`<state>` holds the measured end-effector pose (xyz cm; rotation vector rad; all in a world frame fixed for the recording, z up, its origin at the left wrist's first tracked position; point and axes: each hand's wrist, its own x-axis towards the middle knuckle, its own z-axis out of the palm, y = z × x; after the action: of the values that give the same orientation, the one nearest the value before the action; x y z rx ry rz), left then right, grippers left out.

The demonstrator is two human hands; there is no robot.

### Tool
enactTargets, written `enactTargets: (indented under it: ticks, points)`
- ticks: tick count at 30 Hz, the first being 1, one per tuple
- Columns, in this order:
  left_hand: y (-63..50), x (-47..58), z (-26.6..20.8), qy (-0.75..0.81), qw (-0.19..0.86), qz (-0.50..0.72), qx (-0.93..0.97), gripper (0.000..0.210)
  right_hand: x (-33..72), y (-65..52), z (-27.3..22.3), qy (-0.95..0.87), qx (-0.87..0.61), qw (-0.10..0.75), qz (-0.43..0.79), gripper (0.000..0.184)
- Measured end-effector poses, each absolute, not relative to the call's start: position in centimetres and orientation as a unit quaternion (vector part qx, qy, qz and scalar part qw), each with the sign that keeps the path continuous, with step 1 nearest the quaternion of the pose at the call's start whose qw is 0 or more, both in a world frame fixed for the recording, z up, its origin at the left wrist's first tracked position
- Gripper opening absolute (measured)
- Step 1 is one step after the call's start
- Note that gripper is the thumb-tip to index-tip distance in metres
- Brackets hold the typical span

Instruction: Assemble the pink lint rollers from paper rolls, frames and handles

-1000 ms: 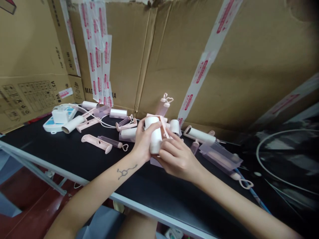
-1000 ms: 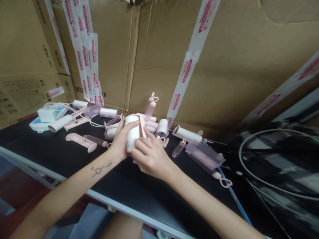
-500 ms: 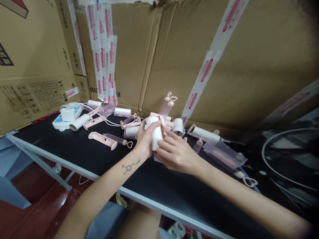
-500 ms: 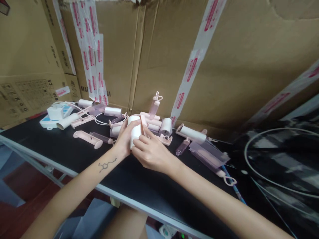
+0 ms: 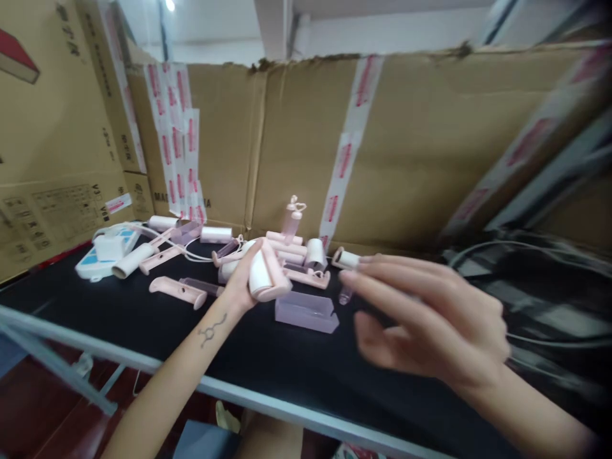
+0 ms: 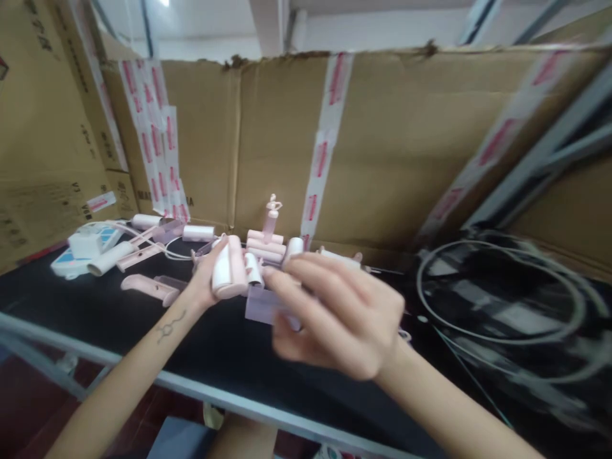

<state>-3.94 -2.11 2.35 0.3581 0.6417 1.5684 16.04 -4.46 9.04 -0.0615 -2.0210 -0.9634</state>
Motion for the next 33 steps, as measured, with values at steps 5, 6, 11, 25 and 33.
enactTargets:
  ticks: [5,6,11,25,33]
  points:
    - [-2.4,-4.6,2.9,0.303,0.659,0.666,0.173,0.015,22.6,0.9,7.3,-0.781,-0.262,0.49,-0.284,0.012]
    - [-2.4,-4.6,2.9,0.308,0.658,0.663,0.181,0.017,23.7,2.1,6.4,-0.787,-0.312,0.473,-0.244,0.014]
    - [-2.5,-4.2,3.1,0.324,0.683,0.609,0.239,0.026,26.0,6.1,1.1,-0.874,-0.364,0.285,-0.151,0.022]
    - [-3.6,-0.8,0.6,0.4,0.623,0.609,0.286,0.028,21.8,2.1,0.9,-0.86,-0.29,0.389,0.158,0.027]
    - [-4.4,-0.4,-0.7,0.436,0.623,0.55,0.345,0.04,19.7,-1.3,-0.5,-0.899,-0.29,0.309,0.106,0.031]
